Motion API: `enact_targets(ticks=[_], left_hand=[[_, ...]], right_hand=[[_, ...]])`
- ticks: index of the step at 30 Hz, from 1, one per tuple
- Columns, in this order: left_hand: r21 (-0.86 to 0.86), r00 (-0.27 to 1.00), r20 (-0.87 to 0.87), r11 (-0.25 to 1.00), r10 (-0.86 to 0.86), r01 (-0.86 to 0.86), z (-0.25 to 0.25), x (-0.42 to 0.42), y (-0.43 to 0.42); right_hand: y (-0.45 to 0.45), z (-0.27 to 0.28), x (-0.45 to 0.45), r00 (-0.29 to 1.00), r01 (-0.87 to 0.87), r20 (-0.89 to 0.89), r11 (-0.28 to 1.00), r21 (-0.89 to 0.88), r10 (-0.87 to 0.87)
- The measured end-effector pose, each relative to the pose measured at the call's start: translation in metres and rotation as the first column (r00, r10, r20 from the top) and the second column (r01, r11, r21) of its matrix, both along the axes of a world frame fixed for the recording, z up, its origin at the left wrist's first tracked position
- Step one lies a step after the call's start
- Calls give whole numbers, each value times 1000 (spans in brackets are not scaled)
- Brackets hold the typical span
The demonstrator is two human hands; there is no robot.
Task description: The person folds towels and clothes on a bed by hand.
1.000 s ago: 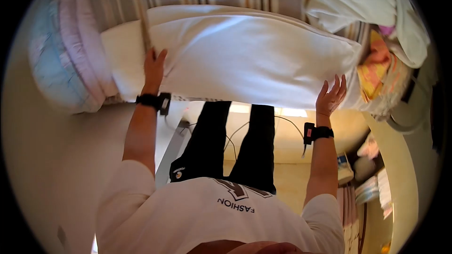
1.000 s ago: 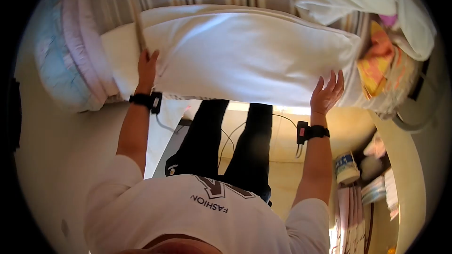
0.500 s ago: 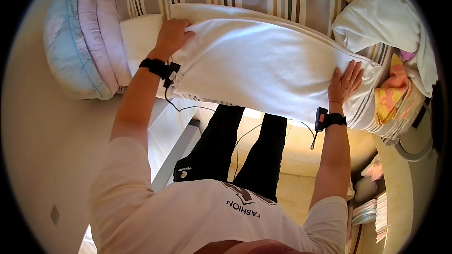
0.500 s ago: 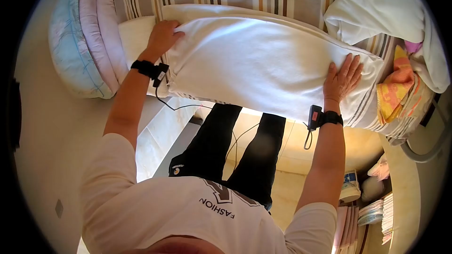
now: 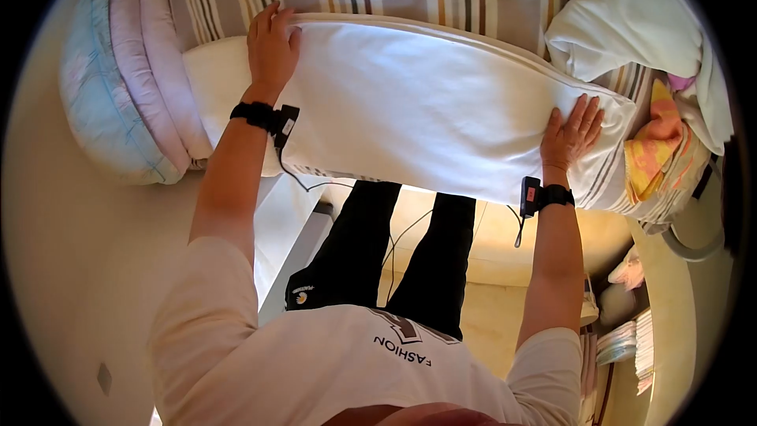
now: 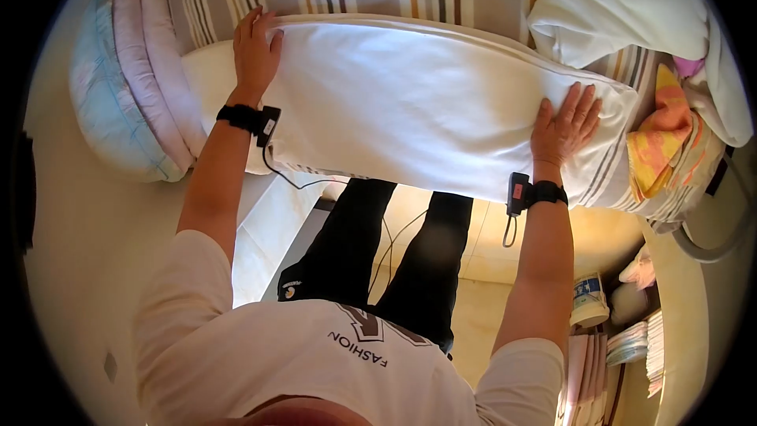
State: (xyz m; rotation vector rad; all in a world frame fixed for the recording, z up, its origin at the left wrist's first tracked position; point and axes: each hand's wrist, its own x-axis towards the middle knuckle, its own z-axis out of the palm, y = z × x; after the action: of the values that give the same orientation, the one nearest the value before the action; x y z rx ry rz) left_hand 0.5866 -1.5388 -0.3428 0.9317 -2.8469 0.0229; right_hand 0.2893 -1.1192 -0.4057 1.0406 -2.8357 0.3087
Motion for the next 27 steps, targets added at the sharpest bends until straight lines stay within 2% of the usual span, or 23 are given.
enact_targets(ticks=[4, 6, 8, 9, 11, 12, 13, 14, 15, 16, 17, 18, 19, 20, 21, 22, 23, 24, 26, 27], left_hand=[[47, 989, 39, 989, -144, 142, 10, -22, 2], [232, 952, 288, 972, -108, 40, 12, -24, -8], [337, 919, 376, 941, -122, -13, 11, -21, -13], [309, 950, 283, 950, -131, 39, 8, -14, -17], [210, 939, 312, 975, -142, 77, 3, 7, -38], [204, 939, 295, 972, -177, 119, 10, 9, -39], [200, 923, 359, 977, -142, 73, 15, 9, -33], [211, 923, 351, 974, -155, 84, 15, 4, -27], [122, 945, 243, 973, -221, 197, 16, 1, -17], [18, 945, 143, 955, -295, 295, 21, -6, -9], [-9, 949, 194, 967, -248, 255, 25, -12, 8], [27, 943, 173, 958, -285, 284, 24, -20, 30], [61, 936, 152, 948, -319, 313, 27, -31, 51], [289, 918, 95, 893, -385, 344, 34, -46, 72], [370, 901, 29, 842, -432, 392, 24, -50, 94], [432, 881, 22, 799, -473, 418, 23, -58, 117], [466, 855, 36, 765, -517, 444, 18, -66, 133], [474, 855, 29, 760, -518, 444, 13, -75, 144], [424, 892, 42, 817, -449, 391, -6, -83, 151], [425, 892, 40, 816, -450, 392, -14, -82, 153]], right_hand=[[0, 1, 0, 1000, 5, 9, 999, 35, -5], [3, -2, -3, 1000, -10, 11, 998, 55, 9], [5, 0, -3, 998, 10, 59, 987, 160, -19], [7, -1, -3, 999, 0, 53, 993, 116, -6], [14, 0, -6, 995, -49, 85, 993, -106, 59], [15, 7, -2, 995, -14, 95, 989, -146, 28], [20, 16, 1, 994, 55, 100, 993, -103, -44], [26, 24, 4, 988, 122, 106, 990, -67, -115], [41, 24, 8, 988, 128, 97, 990, -61, -122], [61, 19, 10, 960, 274, 64, 961, -27, -272], [78, 13, 14, 910, 413, 26, 911, -1, -413], [91, 15, 22, 859, 511, 47, 859, -25, -509], [104, 21, 31, 821, 564, 83, 825, 33, -565], [113, 26, 37, 778, 610, 115, 787, 93, -618], [118, 29, 40, 777, 612, 116, 786, 89, -618], [122, 30, 42, 722, 643, 281, 763, 66, -633], [126, 34, 41, 648, 675, 437, 736, 51, -624], [130, 40, 39, 649, 676, 433, 735, 49, -625], [133, 54, 32, 589, 682, 396, 696, 224, -704], [147, 43, 37, 648, 668, 339, 722, 179, -683]])
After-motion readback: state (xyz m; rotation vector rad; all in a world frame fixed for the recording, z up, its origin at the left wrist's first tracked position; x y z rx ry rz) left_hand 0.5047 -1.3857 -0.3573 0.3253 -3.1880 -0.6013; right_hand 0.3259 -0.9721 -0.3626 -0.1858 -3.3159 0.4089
